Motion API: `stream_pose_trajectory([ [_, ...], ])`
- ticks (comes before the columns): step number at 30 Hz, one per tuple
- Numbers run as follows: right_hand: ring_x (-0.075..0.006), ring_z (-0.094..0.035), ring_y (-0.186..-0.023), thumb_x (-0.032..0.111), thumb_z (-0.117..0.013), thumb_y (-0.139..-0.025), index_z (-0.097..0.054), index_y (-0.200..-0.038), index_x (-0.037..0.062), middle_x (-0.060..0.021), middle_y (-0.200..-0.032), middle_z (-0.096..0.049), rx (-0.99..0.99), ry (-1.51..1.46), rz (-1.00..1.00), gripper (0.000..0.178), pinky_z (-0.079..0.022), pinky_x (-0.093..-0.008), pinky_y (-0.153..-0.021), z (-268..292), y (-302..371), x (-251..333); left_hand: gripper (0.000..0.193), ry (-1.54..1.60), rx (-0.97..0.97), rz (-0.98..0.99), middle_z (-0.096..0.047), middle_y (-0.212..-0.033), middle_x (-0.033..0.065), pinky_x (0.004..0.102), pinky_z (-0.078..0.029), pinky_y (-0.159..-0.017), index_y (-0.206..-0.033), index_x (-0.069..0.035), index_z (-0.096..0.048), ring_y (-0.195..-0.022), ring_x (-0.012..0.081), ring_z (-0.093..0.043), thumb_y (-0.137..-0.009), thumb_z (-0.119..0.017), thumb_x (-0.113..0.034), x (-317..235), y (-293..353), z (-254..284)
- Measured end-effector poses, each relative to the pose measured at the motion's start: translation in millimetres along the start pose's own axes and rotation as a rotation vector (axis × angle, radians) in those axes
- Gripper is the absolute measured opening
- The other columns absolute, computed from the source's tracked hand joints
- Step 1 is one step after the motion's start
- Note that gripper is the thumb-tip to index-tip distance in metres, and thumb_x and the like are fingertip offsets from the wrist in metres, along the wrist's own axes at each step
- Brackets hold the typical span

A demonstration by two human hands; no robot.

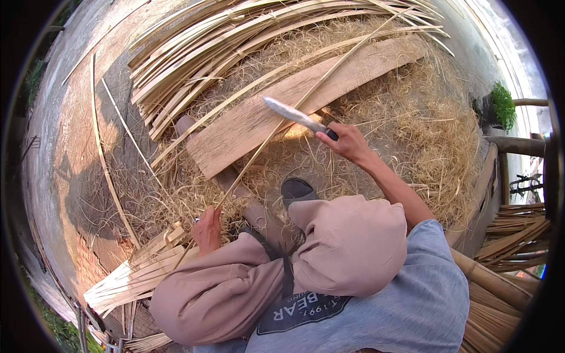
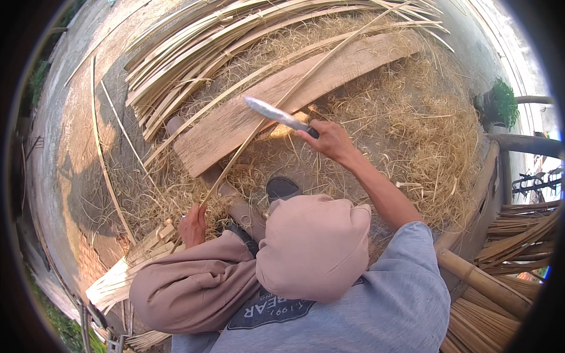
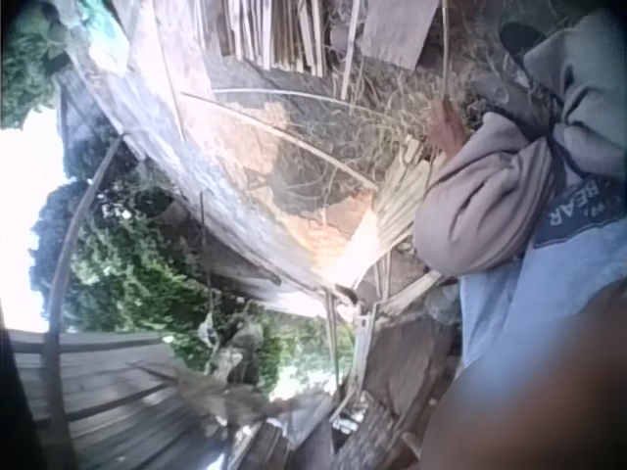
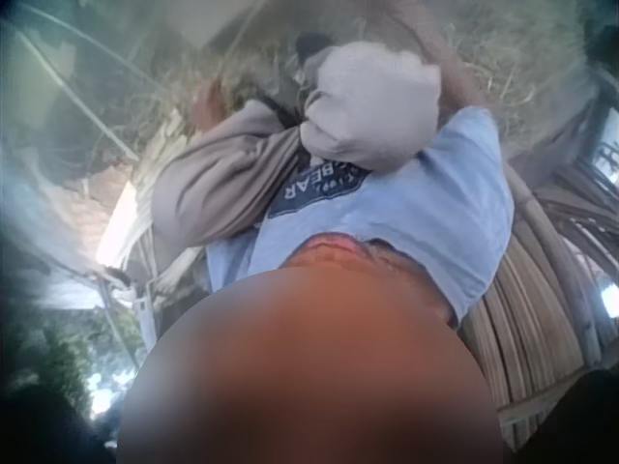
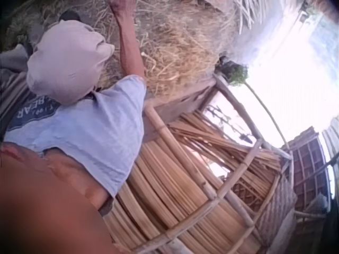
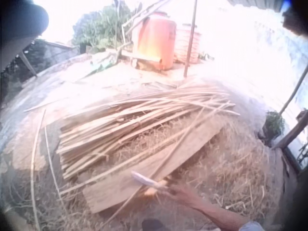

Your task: The person sits on the ground and uses a knife to split long bamboo strips into thinner pieces. They repeatedly position the bamboo on a wooden board and strike it with the knife to separate the layers.

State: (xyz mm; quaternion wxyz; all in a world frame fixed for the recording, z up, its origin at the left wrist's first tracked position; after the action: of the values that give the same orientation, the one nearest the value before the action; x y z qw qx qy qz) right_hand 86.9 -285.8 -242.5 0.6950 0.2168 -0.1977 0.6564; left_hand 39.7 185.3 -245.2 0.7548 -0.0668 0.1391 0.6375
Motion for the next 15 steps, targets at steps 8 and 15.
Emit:
stream_pose_trajectory([
  [8,-0.0311,-0.058,-0.059,0.058,-0.059,-0.1,-0.063,-0.072,-0.0036,-0.0199,-0.062,-0.06,-0.244,-0.039,-0.467,0.068,-0.047,-0.045,-0.061,85.7,-53.1,-105.1,0.035,0.311,0.326,0.051,-0.063,-0.067,0.0175,0.0463,-0.044,-0.057,-0.088,-0.004,-0.066,-0.059,0.0371,-0.059,-0.099,-0.069,-0.038,-4.4,-18.6,15.9],
  [15,-0.0274,-0.056,-0.053,0.053,-0.063,-0.101,-0.062,-0.076,0.0014,-0.014,-0.058,-0.058,-0.038,-0.051,-0.079,0.057,-0.044,-0.045,-0.053,-16.2,17.4,-1.7,0.036,0.357,0.452,0.079,-0.058,-0.062,0.0136,0.0406,-0.041,-0.058,-0.095,-0.001,-0.072,-0.056,0.0229,-0.05,-0.101,-0.068,-0.037,20.4,-14.0,17.4],
])
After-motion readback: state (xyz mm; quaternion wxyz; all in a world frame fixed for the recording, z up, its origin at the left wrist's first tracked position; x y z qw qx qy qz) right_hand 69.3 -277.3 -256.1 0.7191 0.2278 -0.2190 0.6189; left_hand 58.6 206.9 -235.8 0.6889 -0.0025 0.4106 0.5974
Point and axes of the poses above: each hand's wrist, its own y-axis away from the middle knuckle, its own z-axis out of the back of the hand, x = y × z, the point moved 4 cm from there along -y, towards the middle knuckle
